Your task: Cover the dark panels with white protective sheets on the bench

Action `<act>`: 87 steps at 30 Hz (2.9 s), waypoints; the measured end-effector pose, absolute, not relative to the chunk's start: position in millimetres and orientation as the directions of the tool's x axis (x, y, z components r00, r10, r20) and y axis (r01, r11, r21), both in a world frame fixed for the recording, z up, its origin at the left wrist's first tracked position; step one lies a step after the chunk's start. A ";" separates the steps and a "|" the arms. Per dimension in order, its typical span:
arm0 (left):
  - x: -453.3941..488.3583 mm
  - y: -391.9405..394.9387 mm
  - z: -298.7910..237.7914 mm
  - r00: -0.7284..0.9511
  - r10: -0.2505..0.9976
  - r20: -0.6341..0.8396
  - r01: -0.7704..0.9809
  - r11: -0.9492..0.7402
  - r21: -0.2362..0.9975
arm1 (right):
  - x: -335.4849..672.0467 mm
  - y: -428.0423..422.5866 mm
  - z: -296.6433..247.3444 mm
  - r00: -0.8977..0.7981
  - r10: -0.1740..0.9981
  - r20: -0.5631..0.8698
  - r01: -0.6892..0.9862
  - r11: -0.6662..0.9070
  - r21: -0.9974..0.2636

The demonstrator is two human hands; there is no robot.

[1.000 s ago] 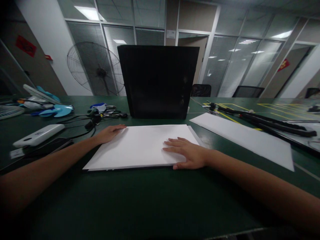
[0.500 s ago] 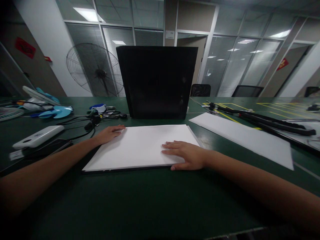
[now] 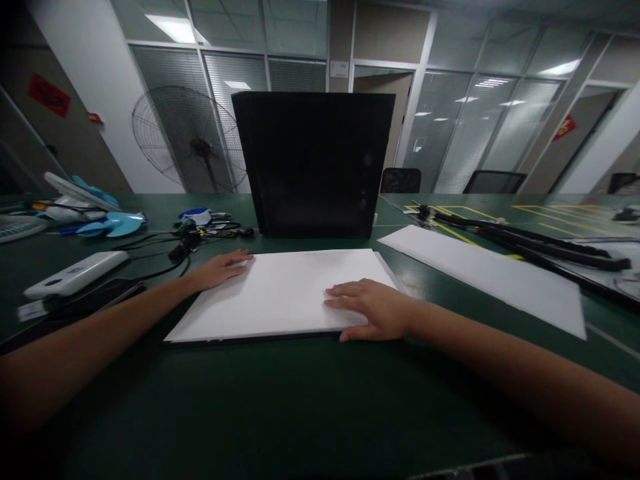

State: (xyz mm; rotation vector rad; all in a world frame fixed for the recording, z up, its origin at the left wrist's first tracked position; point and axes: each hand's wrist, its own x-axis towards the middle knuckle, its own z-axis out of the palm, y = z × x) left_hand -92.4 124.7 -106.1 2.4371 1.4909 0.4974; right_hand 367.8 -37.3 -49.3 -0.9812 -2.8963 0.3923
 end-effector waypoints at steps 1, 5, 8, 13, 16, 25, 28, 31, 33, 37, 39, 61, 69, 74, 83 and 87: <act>-93.1 125.4 -106.6 0.422 0.893 0.157 0.812 -0.450 0.372 | 367.4 -37.3 -48.5 -0.800 0.599 -0.027 0.586 0.773 -0.243; -95.0 128.0 -109.5 0.425 0.893 0.151 0.812 -0.449 0.374 | 372.4 -32.1 -49.2 -0.764 0.645 0.013 0.631 0.751 -0.195; -95.7 127.8 -110.4 0.425 0.894 0.144 0.809 -0.447 0.382 | 386.5 -17.5 -55.7 -0.496 0.852 0.171 0.848 0.517 -0.115; -97.9 126.2 -108.9 0.421 0.894 0.151 0.807 -0.445 0.389 | 420.5 20.0 -73.3 -0.072 0.986 0.150 0.996 0.079 -0.041; -98.3 126.4 -108.7 0.414 0.898 0.152 0.816 -0.440 0.374 | 432.7 34.5 -81.5 -0.062 0.991 0.118 0.993 0.074 -0.093; -97.6 126.5 -108.9 0.431 0.892 0.138 0.829 -0.452 0.330 | 437.7 41.3 -90.7 -0.124 0.984 0.131 0.948 0.157 -0.277; -96.9 123.5 -107.2 0.431 0.895 0.119 0.846 -0.446 0.292 | 436.8 41.7 -93.3 -0.114 0.989 0.093 0.949 0.136 -0.285; -93.4 119.3 -105.2 0.452 0.886 0.101 0.852 -0.463 0.244 | 437.5 43.2 -97.3 -0.154 0.985 0.074 0.942 0.169 -0.291; -90.8 117.3 -104.2 0.471 0.877 0.098 0.848 -0.481 0.225 | 440.2 44.7 -98.9 -0.213 0.974 0.071 0.930 0.225 -0.289; -88.9 115.6 -102.8 0.492 0.866 0.089 0.841 -0.499 0.208 | 448.1 43.5 -92.4 -0.296 0.955 -0.013 0.916 0.280 -0.288; -89.4 114.7 -101.8 0.494 0.865 0.091 0.843 -0.502 0.195 | 449.3 38.4 -84.2 -0.350 0.936 -0.039 0.904 0.327 -0.275; -71.1 105.5 -90.2 0.516 0.842 0.157 0.831 -0.536 0.147 | 410.0 -13.1 -42.4 -0.744 0.648 -0.164 0.650 0.643 -0.404; -75.7 107.0 -89.8 0.545 0.832 0.101 0.816 -0.554 0.164 | 409.3 -17.5 -35.9 -0.726 0.652 -0.218 0.678 0.623 -0.390; -79.2 110.5 -92.6 0.559 0.824 0.092 0.809 -0.567 0.158 | 419.0 -18.1 -31.0 -0.657 0.687 -0.311 0.749 0.545 -0.378; -78.3 113.1 -94.6 0.560 0.820 0.115 0.805 -0.572 0.160 | 426.2 -20.3 -19.0 -0.553 0.740 -0.384 0.830 0.446 -0.336; -75.5 113.7 -93.0 0.530 0.838 0.130 0.824 -0.545 0.155 | 430.0 -21.3 -15.0 -0.552 0.760 -0.341 0.830 0.465 -0.307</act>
